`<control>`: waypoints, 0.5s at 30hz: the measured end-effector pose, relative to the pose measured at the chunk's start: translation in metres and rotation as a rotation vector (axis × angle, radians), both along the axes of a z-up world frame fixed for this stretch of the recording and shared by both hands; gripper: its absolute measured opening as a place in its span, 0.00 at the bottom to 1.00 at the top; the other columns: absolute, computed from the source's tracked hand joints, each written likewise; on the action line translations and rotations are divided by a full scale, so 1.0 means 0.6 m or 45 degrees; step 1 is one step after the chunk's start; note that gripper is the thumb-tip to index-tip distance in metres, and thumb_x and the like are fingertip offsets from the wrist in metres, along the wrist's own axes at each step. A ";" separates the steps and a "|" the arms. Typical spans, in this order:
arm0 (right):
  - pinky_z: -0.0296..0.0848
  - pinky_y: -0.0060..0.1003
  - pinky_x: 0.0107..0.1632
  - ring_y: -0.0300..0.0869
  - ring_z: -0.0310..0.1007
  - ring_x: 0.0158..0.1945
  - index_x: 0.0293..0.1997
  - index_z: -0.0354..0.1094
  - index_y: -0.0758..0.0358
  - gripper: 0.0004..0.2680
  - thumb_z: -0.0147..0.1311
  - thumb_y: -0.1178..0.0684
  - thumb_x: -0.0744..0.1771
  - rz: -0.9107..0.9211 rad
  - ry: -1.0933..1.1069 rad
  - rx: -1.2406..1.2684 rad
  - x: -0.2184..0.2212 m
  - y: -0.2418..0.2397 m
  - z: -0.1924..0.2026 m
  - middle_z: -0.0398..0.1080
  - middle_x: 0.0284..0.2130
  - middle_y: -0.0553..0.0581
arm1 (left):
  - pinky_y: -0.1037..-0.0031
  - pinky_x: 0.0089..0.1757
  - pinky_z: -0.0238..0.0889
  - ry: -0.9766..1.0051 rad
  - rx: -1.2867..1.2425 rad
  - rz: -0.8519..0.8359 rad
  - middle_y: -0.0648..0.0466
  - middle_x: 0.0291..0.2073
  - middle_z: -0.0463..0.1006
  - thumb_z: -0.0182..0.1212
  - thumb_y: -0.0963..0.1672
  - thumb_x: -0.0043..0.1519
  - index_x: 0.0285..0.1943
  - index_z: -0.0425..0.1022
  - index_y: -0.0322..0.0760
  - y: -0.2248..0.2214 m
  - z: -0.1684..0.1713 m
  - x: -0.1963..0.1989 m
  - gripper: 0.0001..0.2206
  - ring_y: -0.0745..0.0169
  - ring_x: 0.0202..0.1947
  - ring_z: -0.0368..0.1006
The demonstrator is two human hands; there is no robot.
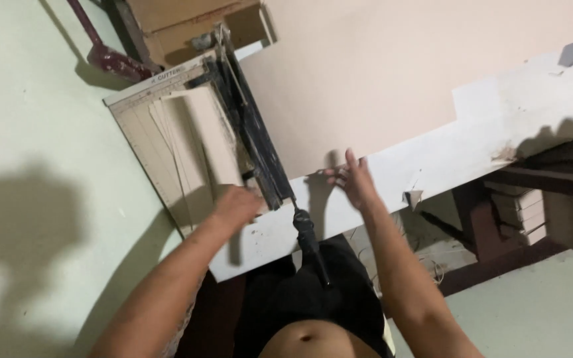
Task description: Using a manual paper trimmer to cut cardboard sheets into smaller pieces.
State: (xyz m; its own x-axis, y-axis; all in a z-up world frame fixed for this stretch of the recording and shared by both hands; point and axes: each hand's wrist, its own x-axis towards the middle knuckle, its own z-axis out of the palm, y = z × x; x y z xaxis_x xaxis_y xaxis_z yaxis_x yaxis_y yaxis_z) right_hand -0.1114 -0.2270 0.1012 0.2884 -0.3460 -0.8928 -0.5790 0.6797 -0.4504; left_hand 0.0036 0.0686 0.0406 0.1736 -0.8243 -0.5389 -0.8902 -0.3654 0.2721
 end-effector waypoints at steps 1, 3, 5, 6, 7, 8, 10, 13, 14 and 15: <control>0.74 0.40 0.43 0.46 0.71 0.41 0.73 0.34 0.63 0.33 0.56 0.37 0.69 -0.064 -0.084 -0.049 -0.012 -0.018 -0.041 0.62 0.44 0.57 | 0.63 0.41 0.63 -0.074 -0.015 0.005 0.61 0.32 0.77 0.58 0.47 0.60 0.33 0.77 0.54 0.030 0.002 0.015 0.04 0.59 0.34 0.72; 0.77 0.35 0.34 0.44 0.74 0.31 0.67 0.40 0.73 0.29 0.59 0.44 0.70 -0.121 -0.178 -0.099 -0.034 -0.031 -0.066 0.62 0.34 0.56 | 0.64 0.37 0.62 -0.158 -0.031 0.017 0.59 0.37 0.76 0.54 0.44 0.63 0.36 0.77 0.55 0.048 0.026 0.050 0.07 0.58 0.34 0.72; 0.79 0.43 0.37 0.49 0.78 0.31 0.52 0.57 0.73 0.18 0.61 0.47 0.69 -0.087 -0.118 -0.117 -0.061 -0.021 -0.033 0.67 0.30 0.58 | 0.63 0.43 0.63 -0.163 0.008 0.199 0.56 0.45 0.73 0.51 0.46 0.66 0.46 0.74 0.52 0.027 0.065 0.083 0.06 0.56 0.43 0.70; 0.79 0.43 0.37 0.49 0.78 0.31 0.52 0.57 0.73 0.18 0.61 0.47 0.69 -0.076 -0.116 -0.116 -0.062 -0.009 -0.038 0.67 0.30 0.58 | 0.63 0.43 0.63 -0.161 0.009 0.210 0.56 0.45 0.73 0.51 0.46 0.66 0.46 0.74 0.52 0.013 0.090 0.095 0.06 0.56 0.43 0.70; 0.80 0.42 0.38 0.48 0.80 0.30 0.44 0.64 0.74 0.15 0.60 0.47 0.69 0.019 -0.124 -0.149 -0.068 0.003 -0.043 0.72 0.30 0.64 | 0.63 0.47 0.64 -0.152 0.040 0.342 0.53 0.51 0.70 0.49 0.48 0.68 0.55 0.71 0.50 0.000 0.113 0.104 0.10 0.54 0.50 0.69; 0.81 0.40 0.38 0.48 0.81 0.29 0.36 0.72 0.75 0.14 0.59 0.48 0.69 0.114 -0.131 -0.181 -0.074 0.015 -0.049 0.78 0.30 0.71 | 0.62 0.50 0.65 -0.143 0.072 0.475 0.51 0.57 0.68 0.47 0.49 0.70 0.63 0.69 0.48 -0.013 0.135 0.113 0.14 0.52 0.57 0.67; 0.81 0.45 0.41 0.49 0.81 0.33 0.38 0.71 0.72 0.12 0.58 0.48 0.70 0.189 -0.174 -0.244 -0.054 0.030 -0.064 0.76 0.30 0.67 | 0.56 0.55 0.61 -0.076 0.016 0.680 0.48 0.61 0.64 0.51 0.48 0.69 0.68 0.64 0.49 -0.057 0.146 0.117 0.18 0.46 0.62 0.62; 0.81 0.47 0.45 0.49 0.80 0.37 0.40 0.70 0.69 0.10 0.56 0.49 0.71 0.280 -0.230 -0.311 -0.021 0.034 -0.071 0.75 0.31 0.63 | 0.42 0.62 0.42 0.074 0.008 0.976 0.40 0.71 0.52 0.59 0.51 0.65 0.78 0.50 0.53 -0.116 0.167 0.126 0.32 0.34 0.71 0.45; 0.82 0.45 0.46 0.47 0.81 0.38 0.40 0.69 0.68 0.10 0.54 0.49 0.72 0.306 -0.233 -0.315 -0.013 0.033 -0.069 0.76 0.31 0.62 | 0.33 0.66 0.29 0.168 0.058 1.075 0.35 0.76 0.43 0.63 0.55 0.61 0.81 0.41 0.56 -0.134 0.175 0.126 0.42 0.27 0.76 0.34; 0.82 0.45 0.46 0.47 0.81 0.38 0.40 0.69 0.68 0.10 0.54 0.49 0.72 0.312 -0.228 -0.313 -0.005 0.030 -0.064 0.76 0.31 0.62 | 0.33 0.66 0.29 0.174 0.061 1.081 0.35 0.76 0.43 0.63 0.55 0.61 0.81 0.41 0.56 -0.145 0.169 0.124 0.42 0.27 0.76 0.34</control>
